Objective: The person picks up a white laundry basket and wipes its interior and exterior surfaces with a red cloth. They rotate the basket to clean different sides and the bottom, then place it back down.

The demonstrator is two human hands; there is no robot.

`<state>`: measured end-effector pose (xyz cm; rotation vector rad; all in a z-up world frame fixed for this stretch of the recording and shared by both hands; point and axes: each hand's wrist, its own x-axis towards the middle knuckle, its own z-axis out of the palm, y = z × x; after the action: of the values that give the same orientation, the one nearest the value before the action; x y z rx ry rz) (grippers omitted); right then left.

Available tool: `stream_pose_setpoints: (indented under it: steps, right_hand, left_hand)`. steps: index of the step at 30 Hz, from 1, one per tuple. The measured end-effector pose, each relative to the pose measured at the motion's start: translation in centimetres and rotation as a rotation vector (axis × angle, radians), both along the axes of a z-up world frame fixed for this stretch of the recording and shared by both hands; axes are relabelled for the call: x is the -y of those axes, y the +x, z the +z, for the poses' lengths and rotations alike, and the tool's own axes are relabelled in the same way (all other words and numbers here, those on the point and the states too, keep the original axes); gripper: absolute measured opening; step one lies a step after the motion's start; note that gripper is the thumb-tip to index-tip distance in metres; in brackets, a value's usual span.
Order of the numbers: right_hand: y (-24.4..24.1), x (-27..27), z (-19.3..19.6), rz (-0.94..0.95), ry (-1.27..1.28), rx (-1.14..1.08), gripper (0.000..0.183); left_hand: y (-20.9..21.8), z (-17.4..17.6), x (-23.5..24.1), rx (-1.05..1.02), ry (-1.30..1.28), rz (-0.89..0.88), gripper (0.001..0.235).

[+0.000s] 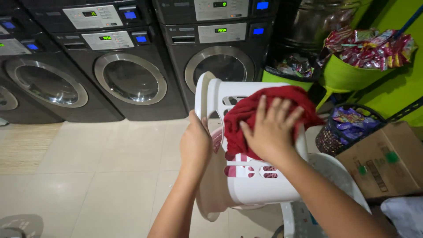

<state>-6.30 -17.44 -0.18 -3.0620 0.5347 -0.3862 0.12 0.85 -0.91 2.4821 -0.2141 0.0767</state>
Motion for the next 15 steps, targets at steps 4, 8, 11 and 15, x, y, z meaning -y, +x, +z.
stream_pose_setpoints:
  steps: [4, 8, 11, 15]
  right_hand:
    - [2.7, -1.3, 0.2, 0.363, 0.003, 0.074, 0.082]
    - [5.4, -0.2, 0.5, 0.756, -0.02, 0.002, 0.069]
    - [5.6, -0.4, 2.5, 0.733, -0.031, -0.013, 0.068]
    - [8.7, 3.5, 1.6, 0.469, -0.062, 0.108, 0.065]
  left_hand:
    - [0.0, -1.1, 0.3, 0.038, 0.035, 0.008, 0.041]
    - [-0.1, -2.6, 0.6, 0.088, 0.129, 0.058, 0.044]
    - [-0.1, -3.9, 0.7, 0.119, 0.104, 0.053, 0.048]
    - [-3.0, -1.4, 0.6, 0.111, 0.092, 0.034, 0.048]
